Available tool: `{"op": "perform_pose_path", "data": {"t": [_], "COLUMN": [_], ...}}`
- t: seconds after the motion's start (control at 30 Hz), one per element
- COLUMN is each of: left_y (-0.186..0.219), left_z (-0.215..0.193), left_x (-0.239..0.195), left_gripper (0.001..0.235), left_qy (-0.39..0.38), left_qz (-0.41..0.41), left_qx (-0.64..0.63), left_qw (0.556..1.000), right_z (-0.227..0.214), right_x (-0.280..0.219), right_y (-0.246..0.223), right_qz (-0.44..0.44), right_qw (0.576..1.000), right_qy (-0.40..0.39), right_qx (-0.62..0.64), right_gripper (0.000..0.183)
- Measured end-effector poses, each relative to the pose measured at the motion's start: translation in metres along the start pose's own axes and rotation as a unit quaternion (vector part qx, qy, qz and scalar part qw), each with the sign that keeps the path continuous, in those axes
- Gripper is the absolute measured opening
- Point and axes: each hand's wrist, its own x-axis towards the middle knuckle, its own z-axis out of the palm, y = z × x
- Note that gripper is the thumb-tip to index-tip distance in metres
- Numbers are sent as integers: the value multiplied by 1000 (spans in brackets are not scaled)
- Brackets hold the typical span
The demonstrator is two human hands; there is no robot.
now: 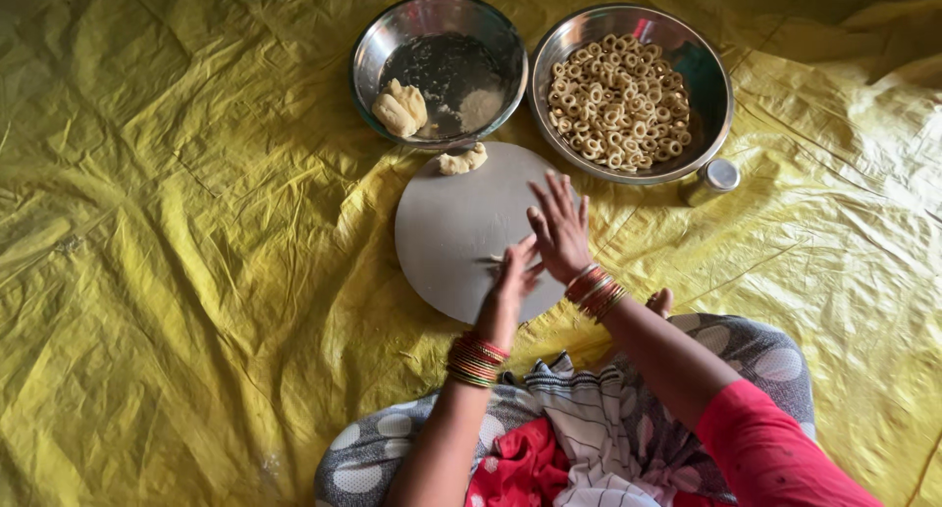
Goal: The person sits on a yellow tarp and shapes small pieces of dough into ring-shaped snacks. They roll the dough into thin ropes on a round board, then coil and join the ends to form rings, placing the finished pieces into a metal bowl.
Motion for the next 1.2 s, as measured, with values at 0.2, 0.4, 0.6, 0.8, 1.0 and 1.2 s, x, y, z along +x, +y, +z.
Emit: {"op": "perform_pose_path", "data": {"t": [0.2,0.4,0.6,0.8,1.0,1.2], "left_y": [95,158,86,0,-14,-6], "left_z": [-3,1,-79,-174,-200,-193], "left_x": [-41,-118,-100,-51,-34,-34], "left_gripper": [52,47,43,42,19,18], "left_qy": [218,237,342,271,330,321], "left_qz": [182,184,130,86,157,132], "left_qx": [462,317,356,112,51,2], "left_qw": [840,900,860,952,930,938], "right_z": [23,51,65,86,96,78], "right_x": [0,-8,29,31,-72,5], "right_y": [41,19,-7,-23,-62,-66], "right_qz": [34,-54,-85,-50,-142,35], "right_qw": [999,995,993,982,965,931], "right_qy": [-7,-57,-21,-32,-92,-96], "right_qx": [-40,-69,-76,-177,-201,-349], "right_gripper": [69,87,103,106,110,99]}}
